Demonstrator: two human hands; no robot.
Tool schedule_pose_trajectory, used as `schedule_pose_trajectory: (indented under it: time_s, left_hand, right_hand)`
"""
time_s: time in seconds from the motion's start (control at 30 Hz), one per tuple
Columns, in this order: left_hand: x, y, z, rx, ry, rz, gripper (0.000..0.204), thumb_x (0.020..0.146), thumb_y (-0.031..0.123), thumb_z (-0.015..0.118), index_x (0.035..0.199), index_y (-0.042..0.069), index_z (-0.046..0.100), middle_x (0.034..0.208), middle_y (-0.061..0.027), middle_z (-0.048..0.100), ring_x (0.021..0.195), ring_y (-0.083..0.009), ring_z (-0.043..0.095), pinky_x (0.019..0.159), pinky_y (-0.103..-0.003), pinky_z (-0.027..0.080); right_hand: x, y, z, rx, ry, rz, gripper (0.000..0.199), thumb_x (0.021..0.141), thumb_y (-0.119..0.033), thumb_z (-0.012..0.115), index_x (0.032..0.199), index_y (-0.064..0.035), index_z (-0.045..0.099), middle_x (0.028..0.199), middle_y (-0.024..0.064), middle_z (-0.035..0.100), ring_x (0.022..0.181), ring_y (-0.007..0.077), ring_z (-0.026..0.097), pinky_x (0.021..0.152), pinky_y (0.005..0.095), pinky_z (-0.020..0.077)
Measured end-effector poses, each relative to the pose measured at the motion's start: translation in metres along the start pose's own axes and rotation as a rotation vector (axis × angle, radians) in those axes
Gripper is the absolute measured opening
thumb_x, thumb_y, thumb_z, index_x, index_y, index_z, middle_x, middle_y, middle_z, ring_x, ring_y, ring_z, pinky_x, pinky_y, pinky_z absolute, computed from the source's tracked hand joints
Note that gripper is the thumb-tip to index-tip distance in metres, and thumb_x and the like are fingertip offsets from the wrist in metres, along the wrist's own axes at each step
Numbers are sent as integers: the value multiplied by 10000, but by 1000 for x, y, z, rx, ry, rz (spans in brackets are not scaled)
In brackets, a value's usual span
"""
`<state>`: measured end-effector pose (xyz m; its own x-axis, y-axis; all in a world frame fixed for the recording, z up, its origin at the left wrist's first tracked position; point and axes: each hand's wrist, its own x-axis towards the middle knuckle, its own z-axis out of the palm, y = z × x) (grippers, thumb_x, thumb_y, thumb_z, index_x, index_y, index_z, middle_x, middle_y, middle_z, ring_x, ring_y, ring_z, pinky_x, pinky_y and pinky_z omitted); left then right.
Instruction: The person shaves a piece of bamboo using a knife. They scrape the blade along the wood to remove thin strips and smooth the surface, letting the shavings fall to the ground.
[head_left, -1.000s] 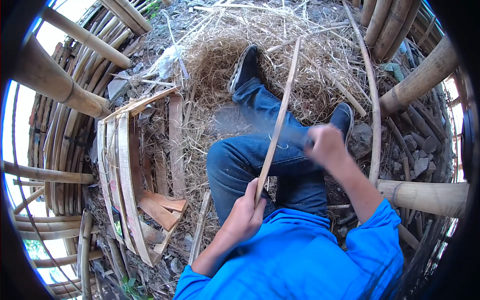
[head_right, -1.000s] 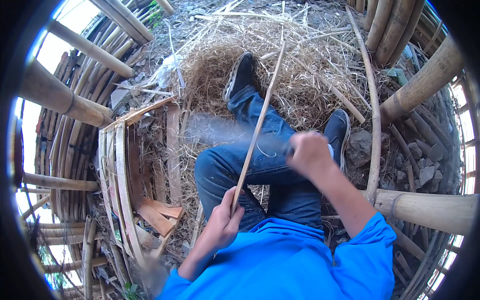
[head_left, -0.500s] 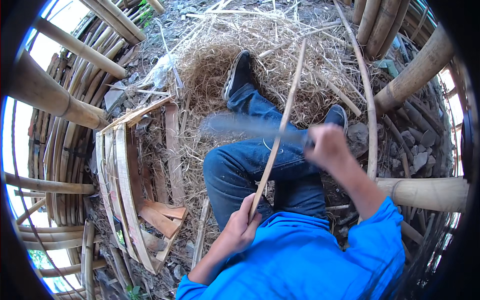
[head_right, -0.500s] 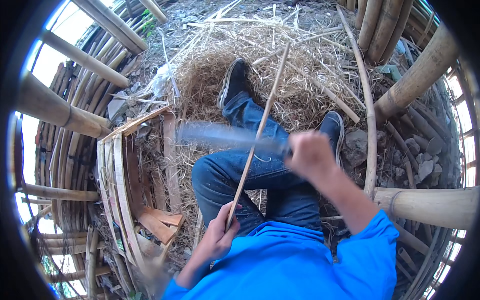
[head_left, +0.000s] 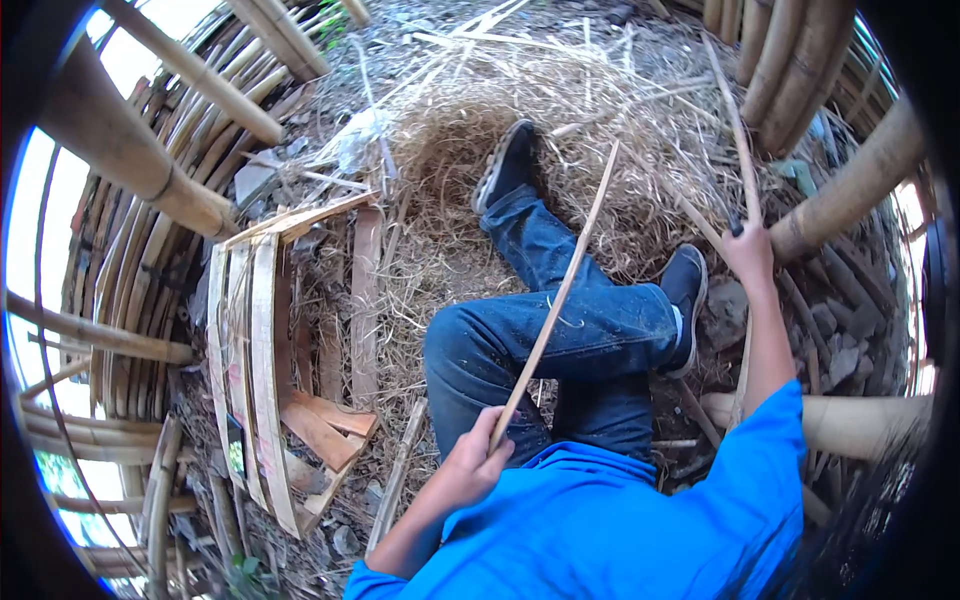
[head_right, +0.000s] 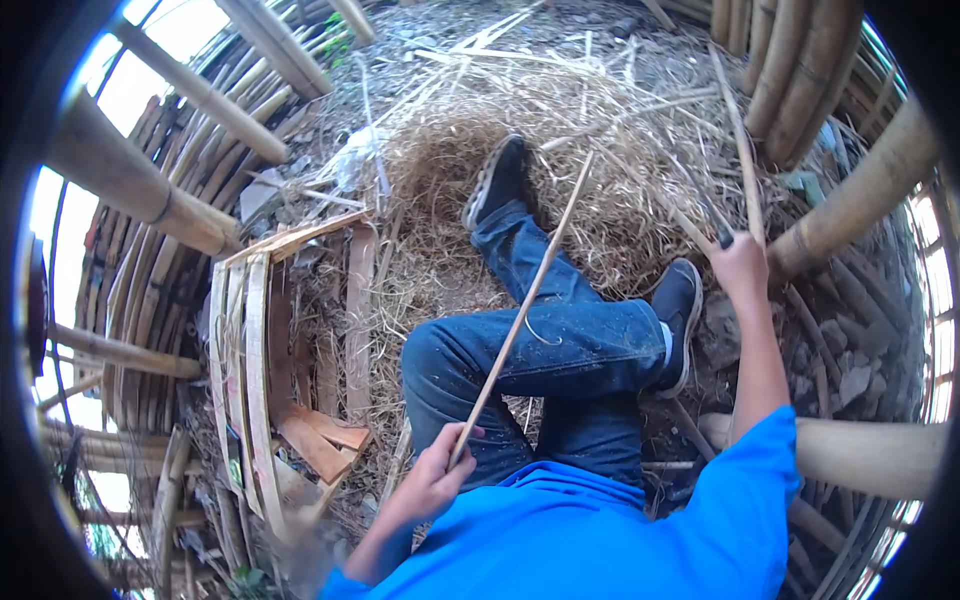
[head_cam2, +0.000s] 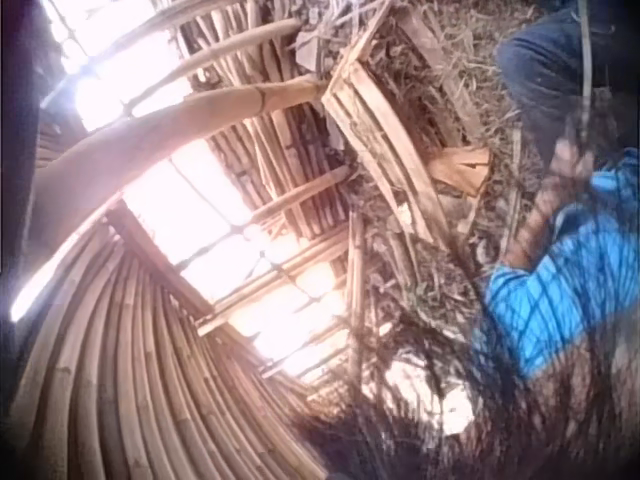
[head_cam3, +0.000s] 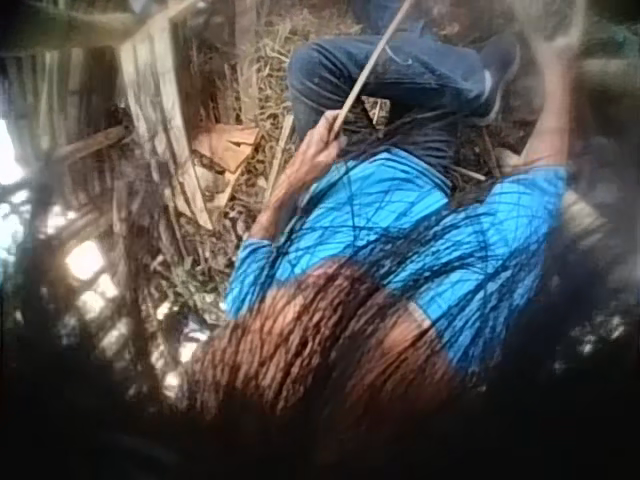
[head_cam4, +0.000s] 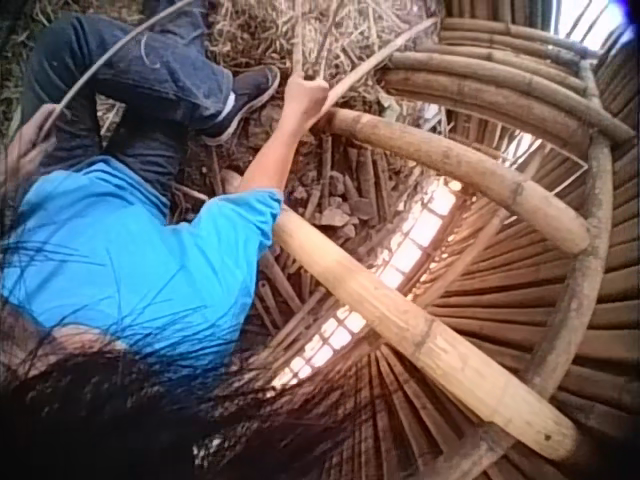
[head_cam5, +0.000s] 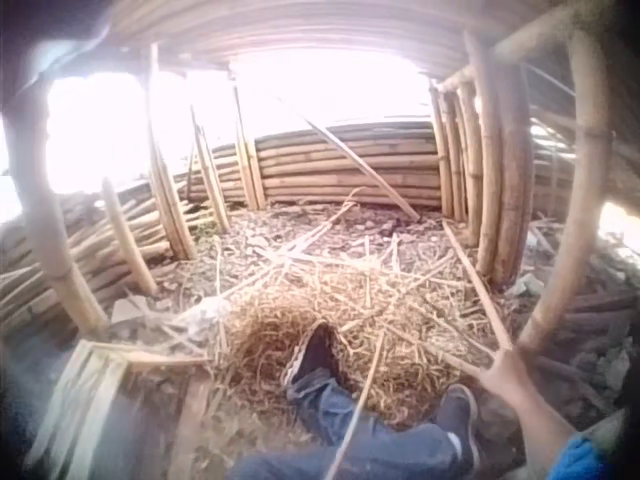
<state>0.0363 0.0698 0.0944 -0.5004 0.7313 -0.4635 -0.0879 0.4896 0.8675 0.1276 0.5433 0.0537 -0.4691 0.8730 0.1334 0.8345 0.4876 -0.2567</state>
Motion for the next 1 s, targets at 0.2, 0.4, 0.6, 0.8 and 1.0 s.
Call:
schedule_pose_trajectory:
  time_s: [0.2,0.4,0.6,0.8,1.0]
  left_hand:
    - [24,10,-7,-95,-49,54,399,850,100,624,1187,18,427,700,45,345,624,-49,336,554,-222,300]
    - [35,19,3,-312,-233,79,495,809,130,692,1202,26,410,689,54,285,616,-51,281,542,-223,258]
    - [23,25,10,-126,-170,164,569,765,32,682,1245,38,379,682,43,279,608,-53,295,545,-224,266]
    - [20,23,8,-78,-118,113,585,753,-8,669,1252,39,367,672,38,290,597,-59,312,535,-224,276]
    - [9,4,11,-125,-207,148,581,760,-17,658,1256,32,359,671,39,294,596,-63,313,543,-223,288]
  right_hand:
    - [-121,-89,-27,403,-54,-300,154,710,-156,607,706,-2,614,634,205,599,621,345,628,571,401,479]
    - [-173,-134,-27,313,-379,-744,179,670,-248,655,636,-78,609,617,157,606,628,348,627,594,440,508]
    - [-152,-130,-21,156,-346,-743,208,652,-267,668,633,-67,618,641,173,621,650,344,638,611,428,519]
    - [-146,-133,-14,96,-308,-789,214,656,-273,686,658,-70,618,655,167,629,657,336,642,615,417,518]
    - [-90,-100,-2,-138,-146,-477,135,700,-199,662,708,-65,650,679,162,642,689,335,652,671,429,531]
